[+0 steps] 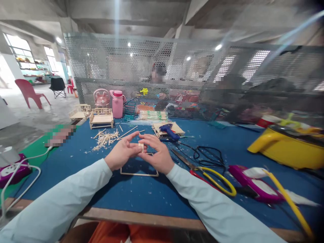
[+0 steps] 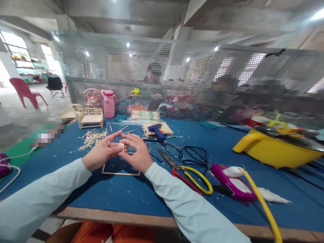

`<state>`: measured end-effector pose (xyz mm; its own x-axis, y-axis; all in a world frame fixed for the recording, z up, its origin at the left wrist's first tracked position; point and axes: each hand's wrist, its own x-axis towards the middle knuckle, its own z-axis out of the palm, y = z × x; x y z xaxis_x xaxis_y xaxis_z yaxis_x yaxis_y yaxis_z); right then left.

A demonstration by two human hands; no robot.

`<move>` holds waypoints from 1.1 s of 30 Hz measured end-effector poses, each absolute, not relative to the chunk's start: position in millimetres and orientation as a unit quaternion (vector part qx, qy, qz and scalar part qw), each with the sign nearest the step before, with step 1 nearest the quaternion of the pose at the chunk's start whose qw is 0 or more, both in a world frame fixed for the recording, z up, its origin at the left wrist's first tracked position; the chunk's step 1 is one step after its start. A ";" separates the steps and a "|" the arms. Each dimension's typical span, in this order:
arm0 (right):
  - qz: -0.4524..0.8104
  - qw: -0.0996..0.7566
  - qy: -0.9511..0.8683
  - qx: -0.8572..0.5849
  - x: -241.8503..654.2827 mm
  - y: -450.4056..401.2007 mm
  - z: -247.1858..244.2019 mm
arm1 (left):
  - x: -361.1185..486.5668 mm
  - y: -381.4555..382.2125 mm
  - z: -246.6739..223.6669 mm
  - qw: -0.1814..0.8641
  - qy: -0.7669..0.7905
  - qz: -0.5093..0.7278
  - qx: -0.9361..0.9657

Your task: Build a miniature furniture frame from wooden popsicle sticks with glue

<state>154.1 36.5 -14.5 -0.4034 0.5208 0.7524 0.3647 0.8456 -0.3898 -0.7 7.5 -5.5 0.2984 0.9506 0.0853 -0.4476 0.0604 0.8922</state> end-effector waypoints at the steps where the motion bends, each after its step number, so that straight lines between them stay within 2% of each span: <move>1: 0.073 0.476 -0.834 -0.269 153.8 37.3 -15.7 | -1.3 7.8 -5.8 0.660 0.286 0.520 0.460; 8: 0.006 0.472 -0.839 -0.270 155.6 35.3 -15.7 | -1.9 4.5 -5.5 0.628 0.293 0.517 0.502; 15: 0.057 0.517 -0.813 -0.262 154.2 29.7 -9.8 | 1.7 -4.1 2.5 0.688 0.276 0.540 0.399; 28: 0.030 0.482 -0.837 -0.256 151.0 36.5 -22.1 | -0.8 -1.6 -2.5 0.586 0.349 0.541 0.491; 33: 0.072 0.460 -0.850 -0.246 155.8 35.3 -20.8 | -1.5 -3.6 1.1 0.579 0.348 0.546 0.496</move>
